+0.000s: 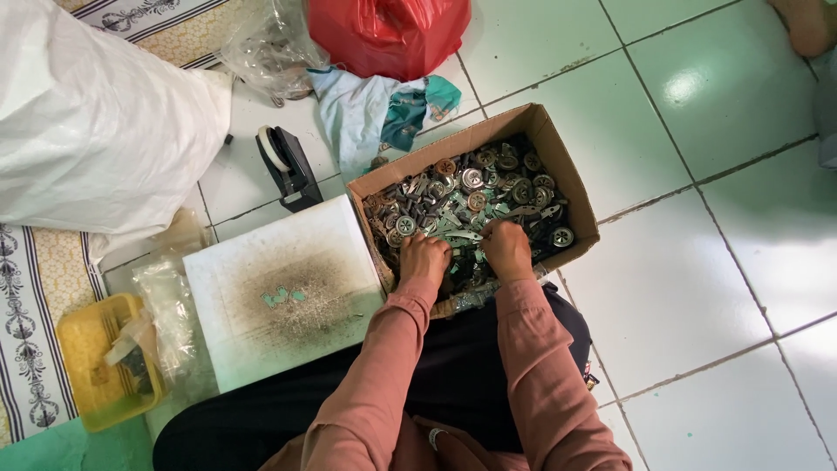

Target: Sorting small metal fasteners from a cardboard box and packaging them into small plastic bags on a tiled floor.

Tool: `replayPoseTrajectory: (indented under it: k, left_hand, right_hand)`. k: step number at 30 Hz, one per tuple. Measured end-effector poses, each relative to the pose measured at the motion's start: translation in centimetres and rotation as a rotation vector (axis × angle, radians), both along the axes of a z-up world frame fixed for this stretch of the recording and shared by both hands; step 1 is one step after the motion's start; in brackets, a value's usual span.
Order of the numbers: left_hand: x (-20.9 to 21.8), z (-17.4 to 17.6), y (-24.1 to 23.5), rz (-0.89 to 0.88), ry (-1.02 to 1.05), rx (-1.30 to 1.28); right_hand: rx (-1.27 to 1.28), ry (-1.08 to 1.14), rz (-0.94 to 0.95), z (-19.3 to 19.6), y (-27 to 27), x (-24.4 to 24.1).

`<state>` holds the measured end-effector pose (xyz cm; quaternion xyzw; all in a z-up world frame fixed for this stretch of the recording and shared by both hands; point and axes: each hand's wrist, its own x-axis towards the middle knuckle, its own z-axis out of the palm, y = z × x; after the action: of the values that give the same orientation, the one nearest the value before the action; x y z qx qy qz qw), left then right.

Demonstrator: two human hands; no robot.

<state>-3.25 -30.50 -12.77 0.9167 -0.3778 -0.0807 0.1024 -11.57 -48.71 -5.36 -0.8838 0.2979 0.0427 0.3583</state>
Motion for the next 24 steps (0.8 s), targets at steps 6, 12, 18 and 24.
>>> replayPoseTrajectory:
  k: [6, 12, 18, 24]
  left_hand:
    - [0.0, 3.9, 0.6, 0.122, 0.116, -0.406]
    - [-2.2, 9.7, 1.2, 0.38, 0.499, -0.547]
    - [-3.3, 12.7, 5.2, 0.461, 0.646, -0.601]
    - [-3.2, 17.2, 13.9, 0.517, 0.551, -0.691]
  right_hand:
    - [-0.159, 0.118, 0.011, -6.2, -0.2, 0.9]
    - [-0.253, 0.106, 0.061, -4.3, 0.6, 1.0]
    - [-0.591, 0.192, 0.221, -12.1, 0.0, 0.6]
    - [-0.247, 0.015, 0.005, -7.0, -2.0, -0.6]
